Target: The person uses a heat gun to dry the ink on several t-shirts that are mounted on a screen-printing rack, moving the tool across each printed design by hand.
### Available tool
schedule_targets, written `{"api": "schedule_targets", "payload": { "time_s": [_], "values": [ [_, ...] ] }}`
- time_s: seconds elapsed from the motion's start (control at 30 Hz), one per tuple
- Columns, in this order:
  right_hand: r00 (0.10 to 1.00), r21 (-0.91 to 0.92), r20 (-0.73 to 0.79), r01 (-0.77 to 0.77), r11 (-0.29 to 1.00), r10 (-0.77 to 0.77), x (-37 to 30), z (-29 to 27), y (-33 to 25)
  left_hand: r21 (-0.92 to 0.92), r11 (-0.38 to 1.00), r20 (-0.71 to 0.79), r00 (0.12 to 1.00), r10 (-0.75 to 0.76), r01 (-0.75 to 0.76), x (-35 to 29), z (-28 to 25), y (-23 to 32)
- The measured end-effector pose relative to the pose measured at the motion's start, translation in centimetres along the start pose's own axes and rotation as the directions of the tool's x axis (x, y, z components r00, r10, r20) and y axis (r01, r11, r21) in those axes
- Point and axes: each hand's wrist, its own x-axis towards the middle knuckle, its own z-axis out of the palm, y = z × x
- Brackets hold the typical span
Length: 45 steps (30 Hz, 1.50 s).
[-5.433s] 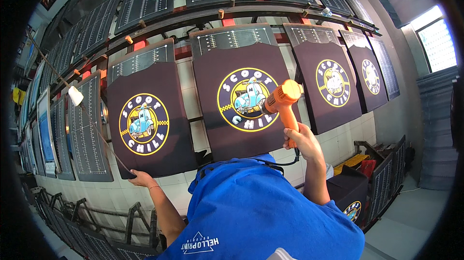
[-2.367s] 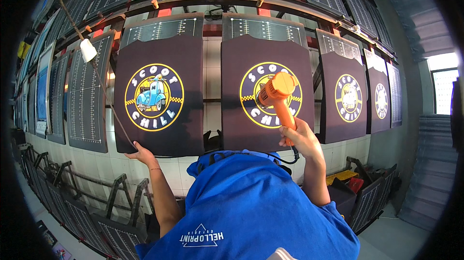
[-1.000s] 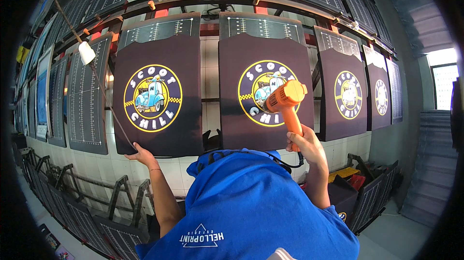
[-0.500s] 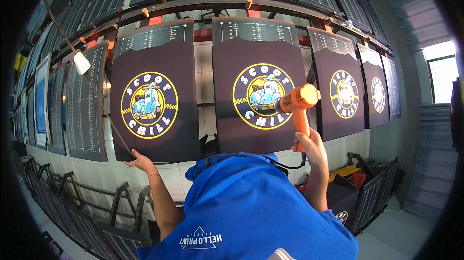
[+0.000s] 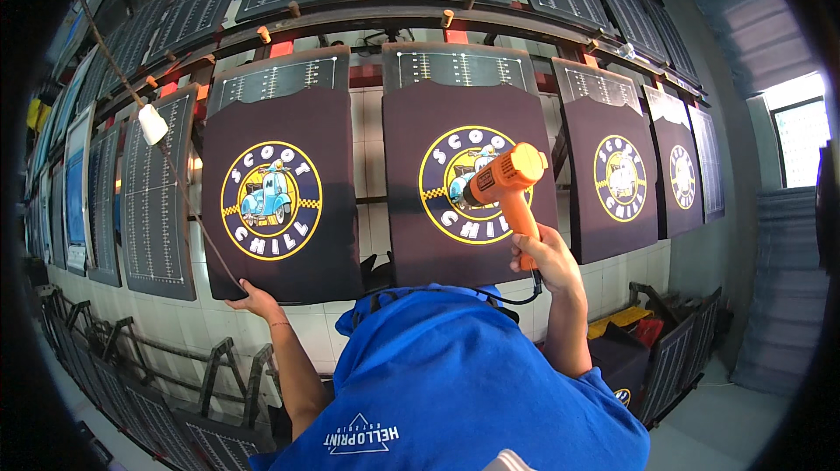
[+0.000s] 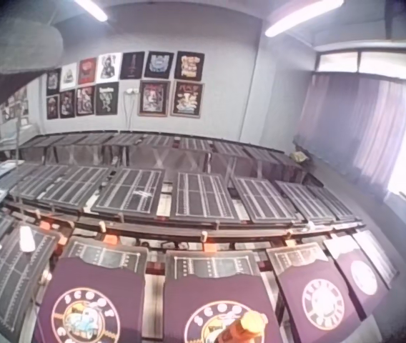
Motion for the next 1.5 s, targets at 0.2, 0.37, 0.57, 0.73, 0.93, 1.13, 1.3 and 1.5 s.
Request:
{"api": "schedule_targets", "payload": {
  "time_s": [0.2, 0.37, 0.57, 0.73, 0.93, 1.13, 1.3, 1.5],
  "values": [
    [1.000, -0.100, 0.011, 0.022, 0.995, -0.021, 0.9, 0.3, -0.6, 0.009, 1.000, -0.022, 1.000, 0.022, -0.022, 0.2, -0.1, -0.3],
    [0.998, -0.185, -0.033, 0.052, 0.981, -0.059, 1.5, 1.7, -1.3, -0.006, 1.000, -0.023, 1.000, 0.000, 0.000, -0.2, 0.1, 0.3],
    [0.992, -0.182, 0.010, 0.125, 0.975, -0.125, 3.6, 1.5, -1.2, 0.059, 0.997, -0.065, 0.997, 0.047, -0.043, 0.3, 0.1, -0.2],
    [0.991, -0.202, 0.006, 0.133, 0.970, -0.135, 4.2, 2.5, -2.3, 0.013, 1.000, -0.047, 0.999, 0.019, -0.019, -0.7, 0.0, 1.0],
    [0.990, -0.234, 0.004, 0.136, 0.963, -0.139, 4.4, 2.4, -2.5, -0.022, 1.000, -0.056, 0.998, -0.008, 0.007, -1.4, -0.1, 2.0],
    [0.991, -0.249, 0.038, 0.135, 0.959, -0.129, 4.0, 1.7, -2.9, -0.007, 0.999, -0.076, 0.996, 0.047, -0.047, -0.6, 0.0, 0.7],
    [0.990, -0.223, -0.010, 0.137, 0.965, -0.143, 4.1, -0.8, -1.9, -0.082, 0.997, -0.023, 1.000, 0.001, -0.003, -1.1, 0.2, 1.0],
    [0.984, -0.021, -0.010, 0.177, 0.984, -0.177, 5.9, -3.4, -1.6, 0.019, 0.993, -0.059, 0.992, 0.113, -0.112, 1.0, -0.7, -3.2]
  ]
}}
